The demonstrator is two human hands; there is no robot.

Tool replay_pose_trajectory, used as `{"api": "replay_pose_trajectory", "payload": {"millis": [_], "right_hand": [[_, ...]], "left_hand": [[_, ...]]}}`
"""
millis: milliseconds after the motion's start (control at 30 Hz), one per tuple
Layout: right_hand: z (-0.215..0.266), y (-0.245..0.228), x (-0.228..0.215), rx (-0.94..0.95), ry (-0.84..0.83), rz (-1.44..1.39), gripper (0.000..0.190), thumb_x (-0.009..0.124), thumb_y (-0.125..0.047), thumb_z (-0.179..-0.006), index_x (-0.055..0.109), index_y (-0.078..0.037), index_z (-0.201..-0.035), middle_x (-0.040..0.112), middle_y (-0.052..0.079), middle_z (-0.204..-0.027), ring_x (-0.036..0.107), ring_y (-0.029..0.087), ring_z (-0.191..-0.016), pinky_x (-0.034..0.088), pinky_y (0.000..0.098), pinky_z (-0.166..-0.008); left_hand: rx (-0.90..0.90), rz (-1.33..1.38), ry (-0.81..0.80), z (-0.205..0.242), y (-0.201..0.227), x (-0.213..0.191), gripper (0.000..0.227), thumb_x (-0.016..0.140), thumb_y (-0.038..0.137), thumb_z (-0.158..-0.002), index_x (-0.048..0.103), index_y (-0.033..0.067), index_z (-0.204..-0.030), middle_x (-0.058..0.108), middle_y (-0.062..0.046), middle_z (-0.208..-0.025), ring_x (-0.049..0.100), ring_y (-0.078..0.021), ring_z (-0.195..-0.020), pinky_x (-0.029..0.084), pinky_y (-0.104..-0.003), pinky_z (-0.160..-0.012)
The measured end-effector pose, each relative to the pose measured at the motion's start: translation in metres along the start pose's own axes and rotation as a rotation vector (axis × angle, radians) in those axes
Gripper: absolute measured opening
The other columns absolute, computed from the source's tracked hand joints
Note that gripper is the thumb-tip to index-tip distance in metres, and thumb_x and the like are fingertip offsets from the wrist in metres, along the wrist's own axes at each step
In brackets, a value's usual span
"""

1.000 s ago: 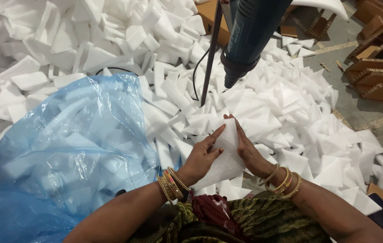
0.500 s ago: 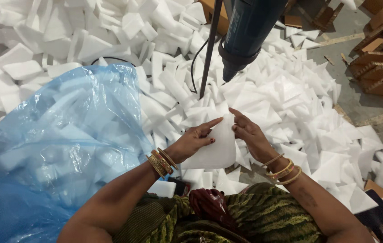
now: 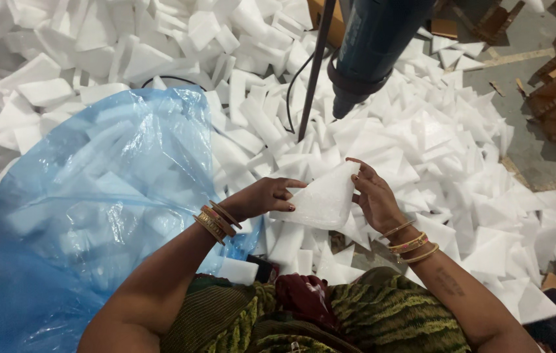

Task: The person sits on the floor and repeatedly picks up rectangular white foam pieces from a large pile. They place each piece under a vertical wire-cutting machine, press down to cut the foam, and then drop the cut pieces back onto the pile. The process is repeated continuously throughout the clip.

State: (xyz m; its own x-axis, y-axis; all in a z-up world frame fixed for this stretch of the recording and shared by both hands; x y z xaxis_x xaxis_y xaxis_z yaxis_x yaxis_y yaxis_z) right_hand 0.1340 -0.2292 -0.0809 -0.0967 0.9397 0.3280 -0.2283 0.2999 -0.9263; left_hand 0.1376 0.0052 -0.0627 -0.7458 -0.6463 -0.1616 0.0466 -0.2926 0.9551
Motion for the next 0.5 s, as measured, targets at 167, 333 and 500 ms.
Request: {"api": "replay_pose_trajectory", "payload": {"millis": [167,333,500], "right_hand": [[-0.006,0.017,-0.017,0.053,0.051,0.104,0.054,0.051,-0.031,-0.101,0.043,-0.016,-0.152,0.062,0.007,-0.129,0.060,0.022,-0.112,0.053,0.0436,-0.095],[-0.009,0.052,-0.017,0.220,-0.099,0.406,0.056,0.057,-0.030,-0.096,0.052,-0.009,-0.148,0.064,0.012,-0.133,0.062,0.024,-0.114,0.056,0.0428,-0.094],[-0.012,0.073,-0.015,0.340,-0.183,0.584,0.058,0.062,-0.029,-0.094,0.051,-0.010,-0.148,0.063,0.013,-0.140,0.064,0.024,-0.118,0.055,0.0398,-0.097]], "left_hand": [[-0.057,-0.220,-0.051,-0.003,-0.023,-0.018,0.059,0.075,0.018,-0.088,0.058,0.0177,-0.145,0.076,-0.015,-0.114,0.072,-0.0229,-0.106,0.056,-0.036,-0.095],[-0.216,-0.633,-0.356,-0.005,-0.075,-0.047,0.049,0.070,0.029,-0.091,0.065,0.0232,-0.139,0.062,0.000,-0.138,0.058,-0.0200,-0.122,0.047,-0.039,-0.103],[0.265,-0.027,0.639,0.018,0.036,-0.274,0.044,0.067,0.025,-0.098,0.056,0.0128,-0.138,0.066,-0.010,-0.139,0.065,-0.0174,-0.121,0.052,-0.035,-0.103]]}}
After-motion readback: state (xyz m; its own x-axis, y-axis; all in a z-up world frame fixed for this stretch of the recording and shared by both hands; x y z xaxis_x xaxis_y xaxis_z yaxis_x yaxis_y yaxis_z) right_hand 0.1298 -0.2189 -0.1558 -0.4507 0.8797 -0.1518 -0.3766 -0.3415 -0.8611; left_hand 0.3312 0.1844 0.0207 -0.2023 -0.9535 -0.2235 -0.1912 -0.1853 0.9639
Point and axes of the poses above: each hand's wrist, its own z-axis away from the middle knuckle, its own x-axis out of the palm, y = z × x, the point moved 8 cm from there along -z, towards the middle knuckle
